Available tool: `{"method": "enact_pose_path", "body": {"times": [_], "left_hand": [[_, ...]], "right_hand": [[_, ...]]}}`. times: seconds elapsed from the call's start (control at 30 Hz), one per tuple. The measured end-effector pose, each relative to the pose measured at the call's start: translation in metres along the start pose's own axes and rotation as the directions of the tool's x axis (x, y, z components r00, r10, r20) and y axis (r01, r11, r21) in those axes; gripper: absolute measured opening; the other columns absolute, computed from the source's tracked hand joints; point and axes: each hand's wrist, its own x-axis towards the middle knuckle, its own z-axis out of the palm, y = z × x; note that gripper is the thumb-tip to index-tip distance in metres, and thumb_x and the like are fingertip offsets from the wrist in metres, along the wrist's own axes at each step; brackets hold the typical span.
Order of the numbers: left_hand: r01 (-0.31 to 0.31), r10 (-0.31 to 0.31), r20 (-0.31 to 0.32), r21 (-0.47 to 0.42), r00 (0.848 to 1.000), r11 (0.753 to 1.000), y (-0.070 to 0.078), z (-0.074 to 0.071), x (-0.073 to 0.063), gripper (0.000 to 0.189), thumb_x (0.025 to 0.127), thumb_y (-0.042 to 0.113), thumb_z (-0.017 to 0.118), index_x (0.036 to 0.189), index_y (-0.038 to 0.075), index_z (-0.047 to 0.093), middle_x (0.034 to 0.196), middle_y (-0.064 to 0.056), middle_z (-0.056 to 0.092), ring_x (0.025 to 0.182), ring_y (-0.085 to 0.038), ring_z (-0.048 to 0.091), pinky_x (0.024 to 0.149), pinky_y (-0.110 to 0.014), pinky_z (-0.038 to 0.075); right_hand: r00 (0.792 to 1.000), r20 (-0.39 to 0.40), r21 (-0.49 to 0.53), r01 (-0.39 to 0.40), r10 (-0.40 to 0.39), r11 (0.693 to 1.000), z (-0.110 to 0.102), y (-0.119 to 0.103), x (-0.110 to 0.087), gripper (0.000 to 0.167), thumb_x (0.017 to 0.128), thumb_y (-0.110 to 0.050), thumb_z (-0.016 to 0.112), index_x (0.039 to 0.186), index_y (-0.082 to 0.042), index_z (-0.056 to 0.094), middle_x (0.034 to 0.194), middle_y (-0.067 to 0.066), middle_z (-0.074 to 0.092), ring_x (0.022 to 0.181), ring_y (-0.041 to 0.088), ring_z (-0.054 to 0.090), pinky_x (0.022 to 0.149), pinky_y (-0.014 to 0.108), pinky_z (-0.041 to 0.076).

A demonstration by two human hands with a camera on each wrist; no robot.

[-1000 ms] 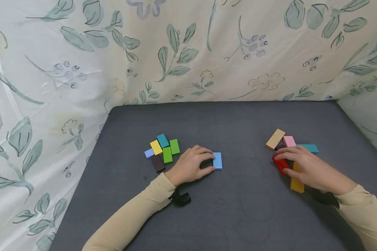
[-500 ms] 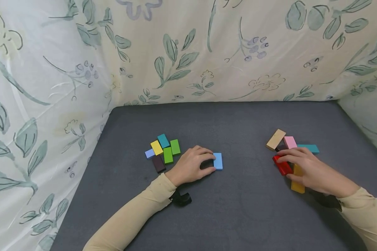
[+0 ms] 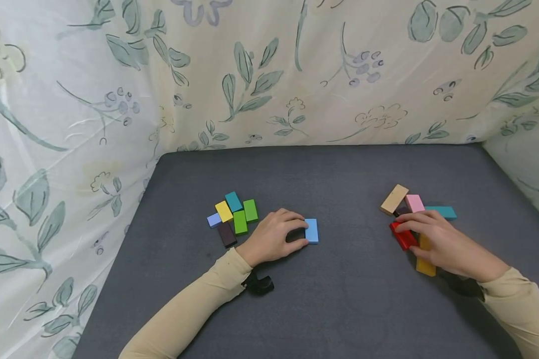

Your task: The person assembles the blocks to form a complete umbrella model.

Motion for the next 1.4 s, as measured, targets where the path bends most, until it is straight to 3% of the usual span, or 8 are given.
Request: {"method": "enact_pose_path", "body": {"times": [0.23, 0.43, 0.53, 0.67, 1.03, 1.4], "left_hand": [[-0.003, 0.003, -0.005, 0.003, 1.0, 1.0, 0.0, 0.0, 0.0, 0.033, 0.097, 0.037, 0.075, 0.123, 0.017, 0.076, 0.13, -0.003, 0.071, 0.12, -0.021, 0.064, 0.097, -0.041, 0.054], [0.0, 0.0, 0.005, 0.012, 1.0, 1.0, -0.001, 0.001, 0.0, 0.034, 0.097, 0.038, 0.075, 0.124, 0.018, 0.075, 0.131, -0.002, 0.07, 0.121, -0.02, 0.063, 0.097, -0.041, 0.054], [0.004, -0.004, 0.01, 0.014, 1.0, 1.0, -0.001, 0.0, 0.001, 0.034, 0.097, 0.039, 0.074, 0.124, 0.018, 0.075, 0.131, -0.002, 0.07, 0.121, -0.02, 0.063, 0.098, -0.041, 0.054], [0.003, -0.003, 0.012, 0.015, 1.0, 1.0, -0.001, -0.002, 0.001, 0.034, 0.097, 0.038, 0.074, 0.124, 0.018, 0.075, 0.131, -0.003, 0.071, 0.121, -0.021, 0.063, 0.098, -0.041, 0.054], [0.021, -0.022, 0.024, 0.021, 0.999, 1.0, -0.001, -0.005, 0.002, 0.031, 0.1, 0.036, 0.07, 0.126, 0.019, 0.075, 0.131, -0.001, 0.07, 0.121, -0.02, 0.062, 0.1, -0.041, 0.053], [0.03, -0.031, 0.035, 0.029, 0.999, 0.999, -0.002, -0.003, 0.002, 0.03, 0.1, 0.033, 0.07, 0.126, 0.018, 0.075, 0.131, -0.002, 0.07, 0.12, -0.02, 0.062, 0.1, -0.04, 0.053]], "right_hand": [[0.999, -0.026, -0.019, 0.028, -0.029, 0.999, 0.002, 0.002, 0.001, 0.043, 0.07, -0.004, 0.093, 0.109, -0.012, 0.076, 0.129, 0.011, 0.066, 0.12, 0.037, 0.047, 0.086, 0.058, 0.053], [0.998, -0.056, -0.025, 0.013, -0.015, 1.0, 0.003, -0.006, 0.005, 0.039, 0.072, -0.009, 0.093, 0.106, -0.015, 0.075, 0.124, 0.006, 0.067, 0.117, 0.03, 0.051, 0.086, 0.04, 0.053], [0.998, -0.064, -0.01, 0.021, -0.021, 1.0, 0.005, -0.019, 0.013, 0.038, 0.072, -0.01, 0.093, 0.104, -0.013, 0.074, 0.124, 0.007, 0.067, 0.116, 0.029, 0.055, 0.085, 0.041, 0.058], [0.992, -0.088, -0.004, 0.093, -0.093, 0.996, 0.009, -0.04, 0.025, 0.039, 0.07, -0.012, 0.094, 0.103, -0.012, 0.073, 0.123, 0.008, 0.068, 0.113, 0.027, 0.061, 0.083, 0.046, 0.062], [0.959, -0.085, 0.048, 0.275, -0.27, 0.96, 0.026, -0.095, 0.051, 0.042, 0.072, -0.022, 0.095, 0.108, -0.013, 0.074, 0.122, 0.003, 0.067, 0.108, 0.015, 0.06, 0.085, 0.034, 0.062], [0.934, -0.078, 0.11, 0.355, -0.348, 0.928, 0.049, -0.123, 0.065, 0.038, 0.078, -0.016, 0.091, 0.111, -0.011, 0.073, 0.121, 0.004, 0.066, 0.106, 0.015, 0.058, 0.082, 0.031, 0.06]]}}
